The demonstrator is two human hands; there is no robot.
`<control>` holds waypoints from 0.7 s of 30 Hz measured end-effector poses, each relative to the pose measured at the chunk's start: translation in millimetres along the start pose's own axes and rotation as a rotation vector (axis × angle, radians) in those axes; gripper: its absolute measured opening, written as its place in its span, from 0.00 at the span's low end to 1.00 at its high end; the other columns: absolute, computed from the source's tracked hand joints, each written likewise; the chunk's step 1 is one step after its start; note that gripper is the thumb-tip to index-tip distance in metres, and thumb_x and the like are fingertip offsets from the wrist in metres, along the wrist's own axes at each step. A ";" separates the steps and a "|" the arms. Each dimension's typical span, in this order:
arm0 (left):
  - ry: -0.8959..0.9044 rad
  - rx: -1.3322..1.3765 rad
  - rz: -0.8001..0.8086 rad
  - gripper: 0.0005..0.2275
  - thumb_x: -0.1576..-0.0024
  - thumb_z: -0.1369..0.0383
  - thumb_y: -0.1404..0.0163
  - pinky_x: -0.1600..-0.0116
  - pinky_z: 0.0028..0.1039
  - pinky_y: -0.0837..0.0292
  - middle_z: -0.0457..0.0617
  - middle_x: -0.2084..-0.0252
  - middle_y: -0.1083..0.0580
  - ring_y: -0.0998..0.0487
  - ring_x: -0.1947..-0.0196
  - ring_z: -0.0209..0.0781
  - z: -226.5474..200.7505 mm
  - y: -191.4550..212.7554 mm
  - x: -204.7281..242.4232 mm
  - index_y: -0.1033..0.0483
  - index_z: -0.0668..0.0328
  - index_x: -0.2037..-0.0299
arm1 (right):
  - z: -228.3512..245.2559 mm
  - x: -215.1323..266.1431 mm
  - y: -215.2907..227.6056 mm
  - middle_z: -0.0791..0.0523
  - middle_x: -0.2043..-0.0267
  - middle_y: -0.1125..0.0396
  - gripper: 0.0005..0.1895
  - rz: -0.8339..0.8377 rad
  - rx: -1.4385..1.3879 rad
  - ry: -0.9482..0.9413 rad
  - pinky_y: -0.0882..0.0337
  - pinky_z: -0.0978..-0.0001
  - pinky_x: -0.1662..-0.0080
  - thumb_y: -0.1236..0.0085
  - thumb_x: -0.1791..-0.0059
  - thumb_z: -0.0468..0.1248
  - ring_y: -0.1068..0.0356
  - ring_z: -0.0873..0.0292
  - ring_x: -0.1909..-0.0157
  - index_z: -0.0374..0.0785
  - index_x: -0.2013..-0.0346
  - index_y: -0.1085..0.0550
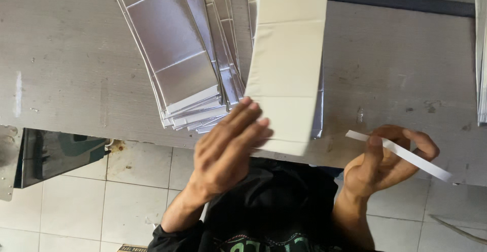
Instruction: The person applies white adhesive tape to the edges of rectangular metallic panels. They hold the tape roll in one hand and smooth the tape onto the panel edges with the other, repeating the process for multiple panels stacked on a table.
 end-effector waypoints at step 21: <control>0.376 -0.077 -0.594 0.10 0.39 0.66 0.49 0.60 0.23 0.37 0.44 0.58 0.46 0.41 0.62 0.31 30.9 13.3 94.9 0.31 0.56 0.73 | -9.3 2.9 1.2 0.54 0.72 0.42 0.16 0.017 -0.066 -0.019 0.40 0.62 0.51 0.46 0.46 0.37 0.41 0.57 0.68 0.45 0.49 0.42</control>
Point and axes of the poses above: each hand's wrist, its own x-axis away from the middle knuckle, its own y-axis out of the back of the hand, z = x × y, the point moved 10 cm from there along -x, towards the middle knuckle
